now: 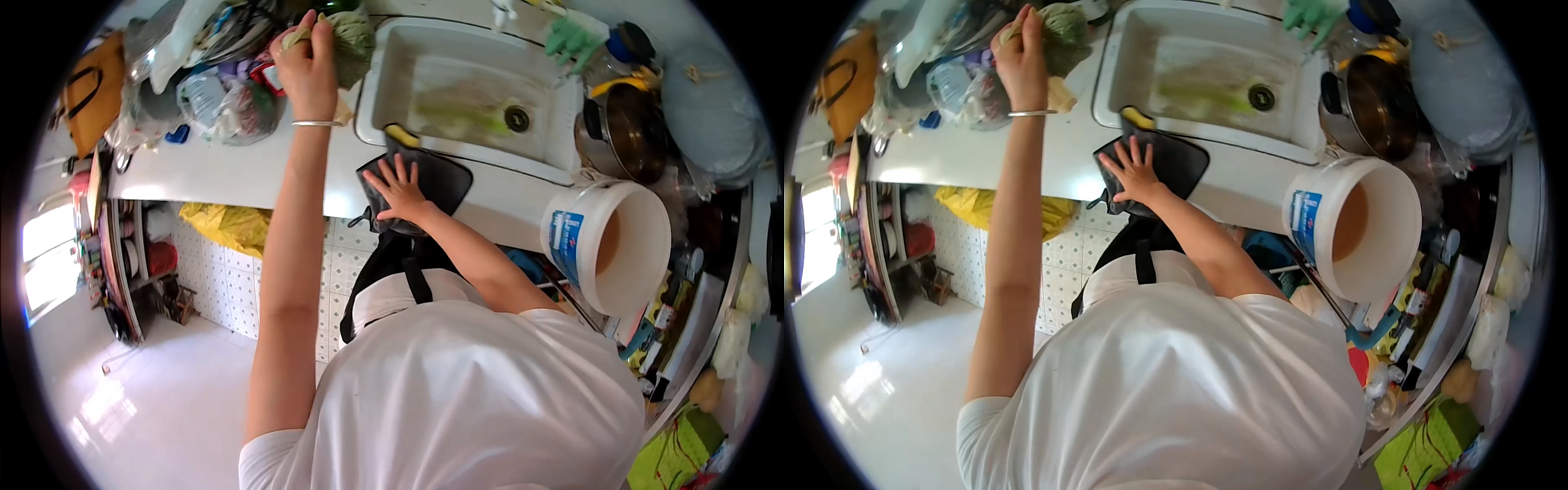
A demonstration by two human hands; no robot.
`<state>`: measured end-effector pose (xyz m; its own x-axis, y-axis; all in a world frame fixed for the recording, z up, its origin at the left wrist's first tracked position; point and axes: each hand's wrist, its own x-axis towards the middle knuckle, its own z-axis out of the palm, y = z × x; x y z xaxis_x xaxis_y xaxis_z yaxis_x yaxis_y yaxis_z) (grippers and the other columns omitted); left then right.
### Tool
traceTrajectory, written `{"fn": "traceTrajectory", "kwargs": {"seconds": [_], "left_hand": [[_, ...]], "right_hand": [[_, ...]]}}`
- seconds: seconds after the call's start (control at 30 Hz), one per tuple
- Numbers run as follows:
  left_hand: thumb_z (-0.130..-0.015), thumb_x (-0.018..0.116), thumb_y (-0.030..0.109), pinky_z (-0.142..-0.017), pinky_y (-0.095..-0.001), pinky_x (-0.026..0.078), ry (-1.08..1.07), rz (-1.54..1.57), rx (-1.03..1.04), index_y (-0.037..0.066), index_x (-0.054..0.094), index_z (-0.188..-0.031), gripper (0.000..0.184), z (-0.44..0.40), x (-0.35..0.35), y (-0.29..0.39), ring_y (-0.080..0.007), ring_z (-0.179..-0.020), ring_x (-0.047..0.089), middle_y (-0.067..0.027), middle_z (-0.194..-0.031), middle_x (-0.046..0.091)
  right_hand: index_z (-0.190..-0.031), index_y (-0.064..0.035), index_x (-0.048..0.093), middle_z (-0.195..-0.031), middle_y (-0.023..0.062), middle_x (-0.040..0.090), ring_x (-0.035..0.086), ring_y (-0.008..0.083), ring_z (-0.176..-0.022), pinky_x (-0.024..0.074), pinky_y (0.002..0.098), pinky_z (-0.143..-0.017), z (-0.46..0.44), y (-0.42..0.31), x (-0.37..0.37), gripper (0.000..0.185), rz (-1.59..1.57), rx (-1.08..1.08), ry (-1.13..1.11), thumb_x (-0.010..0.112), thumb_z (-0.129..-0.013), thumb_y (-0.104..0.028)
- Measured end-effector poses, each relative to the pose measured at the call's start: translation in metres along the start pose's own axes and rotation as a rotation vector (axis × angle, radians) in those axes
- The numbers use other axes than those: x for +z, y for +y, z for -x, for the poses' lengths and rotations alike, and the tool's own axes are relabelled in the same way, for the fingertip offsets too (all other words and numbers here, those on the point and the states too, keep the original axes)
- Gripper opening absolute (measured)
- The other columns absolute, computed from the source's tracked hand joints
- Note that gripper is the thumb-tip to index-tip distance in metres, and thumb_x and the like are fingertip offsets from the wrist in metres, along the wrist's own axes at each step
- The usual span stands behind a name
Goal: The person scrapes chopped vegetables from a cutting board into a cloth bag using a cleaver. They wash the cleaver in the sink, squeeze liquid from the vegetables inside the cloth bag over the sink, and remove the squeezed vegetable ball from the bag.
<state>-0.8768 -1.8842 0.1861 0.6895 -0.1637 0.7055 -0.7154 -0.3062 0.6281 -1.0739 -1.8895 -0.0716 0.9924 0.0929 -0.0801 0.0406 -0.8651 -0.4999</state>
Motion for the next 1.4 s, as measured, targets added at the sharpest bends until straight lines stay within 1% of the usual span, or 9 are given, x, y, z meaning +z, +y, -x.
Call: {"fn": "traceTrajectory", "kwargs": {"seconds": [0.1, 0.27, 0.33, 0.43, 0.6, 0.8, 0.97, 1.13, 1.4], "left_hand": [[-0.088, 0.058, 0.024, -0.072, -0.0419, 0.043, -0.33, -0.217, -0.169, 0.002, 0.067, -0.089, 0.024, 0.024, -0.019, -0.057, -0.0376, -0.077, 0.053, -0.0208, -0.089, 0.058], [-0.086, 0.062, 0.028, -0.075, -0.038, 0.046, 0.035, -0.315, -0.259, 0.003, 0.069, -0.096, 0.028, 0.094, -0.121, -0.096, -0.0289, -0.086, 0.058, -0.0135, -0.094, 0.063], [-0.089, 0.06, 0.031, -0.075, -0.0328, 0.047, 0.215, 0.312, -1.118, -0.001, 0.067, -0.096, 0.033, 0.114, -0.193, -0.099, -0.0198, -0.084, 0.059, -0.0073, -0.096, 0.064], [-0.091, 0.057, 0.029, -0.083, -0.0299, 0.048, 0.443, 0.69, -1.08, -0.001, 0.062, -0.107, 0.034, 0.159, -0.301, -0.1, -0.0168, -0.092, 0.06, -0.006, -0.102, 0.063], [-0.096, 0.041, 0.029, -0.105, -0.0461, 0.035, 0.653, 1.152, -1.098, 0.002, 0.046, -0.129, 0.043, 0.277, -0.486, -0.113, -0.0308, -0.121, 0.046, -0.0141, -0.131, 0.049], [-0.096, 0.04, 0.032, -0.105, -0.0503, 0.033, 0.919, 1.227, -1.165, 0.0, 0.044, -0.13, 0.046, 0.397, -0.648, -0.105, -0.0338, -0.123, 0.044, -0.0179, -0.132, 0.048], [-0.099, 0.034, 0.032, -0.106, -0.0506, 0.031, 1.18, 1.083, -1.124, 0.002, 0.044, -0.129, 0.044, 0.412, -0.72, -0.098, -0.0334, -0.124, 0.043, -0.0162, -0.133, 0.048], [-0.099, 0.035, 0.032, -0.107, -0.0486, 0.032, 1.189, 1.113, -1.071, 0.002, 0.045, -0.129, 0.044, 0.412, -0.753, -0.136, -0.0331, -0.124, 0.043, -0.0162, -0.133, 0.048], [-0.098, 0.036, 0.033, -0.105, -0.0478, 0.034, 1.181, 1.274, -1.052, 0.0, 0.044, -0.13, 0.047, 0.341, -0.825, -0.26, -0.0329, -0.122, 0.046, -0.0168, -0.131, 0.049]], "right_hand": [[-0.142, -0.0312, 0.029, -0.15, 0.0127, 0.016, 0.009, 0.0487, -0.135, 0.0144, 0.0731, -0.097, -0.002, -0.011, -0.007, 0.099, 0.12, -0.063, 0.056, 0.075, -0.059, -0.057], [-0.136, -0.031, 0.04, -0.147, 0.0104, 0.024, 0.025, 0.0508, -0.126, 0.0264, 0.0701, -0.091, 0.095, 0.024, -0.03, 0.09, 0.241, 0.298, 0.165, 0.076, -0.058, -0.058], [-0.141, -0.0305, 0.031, -0.151, 0.0128, 0.014, 0.016, 0.053, -0.131, 0.0221, 0.0707, -0.095, 0.128, 0.041, -0.018, 0.095, 0.237, 0.446, 0.144, 0.074, -0.061, -0.059], [-0.147, -0.0335, 0.011, -0.153, 0.0169, -0.005, 0.002, 0.0571, -0.132, 0.0136, 0.0712, -0.098, 0.109, 0.02, 0.001, 0.105, 0.152, 0.673, 0.078, 0.072, -0.066, -0.061], [-0.146, -0.0333, 0.011, -0.151, 0.0201, 0.001, 0.01, 0.0579, -0.129, 0.0196, 0.0722, -0.093, -0.01, -0.071, 0.033, 0.107, 0.261, 0.574, 0.079, 0.068, -0.062, -0.067], [-0.147, -0.0342, 0.008, -0.153, 0.0128, -0.015, -0.011, 0.0504, -0.136, 0.0003, 0.0675, -0.103, -0.174, -0.15, 0.057, 0.111, 0.054, 0.638, -0.085, 0.065, -0.061, -0.074], [-0.147, -0.0369, 0.009, -0.153, 0.0092, -0.017, -0.014, 0.049, -0.136, 0.0019, 0.069, -0.104, -0.241, -0.238, 0.099, 0.111, 0.086, 0.442, -0.234, 0.07, -0.061, -0.069], [-0.146, -0.0371, 0.009, -0.153, 0.009, -0.018, -0.012, 0.0499, -0.136, 0.0056, 0.0659, -0.105, -0.294, -0.301, 0.132, 0.091, 0.106, 0.471, -0.201, 0.07, -0.079, -0.025], [-0.146, -0.0392, 0.009, -0.154, 0.0089, -0.014, -0.008, 0.0504, -0.136, 0.0063, 0.0663, -0.106, -0.422, -0.396, 0.184, 0.093, 0.217, 0.461, -0.13, 0.071, -0.077, -0.026]]}}
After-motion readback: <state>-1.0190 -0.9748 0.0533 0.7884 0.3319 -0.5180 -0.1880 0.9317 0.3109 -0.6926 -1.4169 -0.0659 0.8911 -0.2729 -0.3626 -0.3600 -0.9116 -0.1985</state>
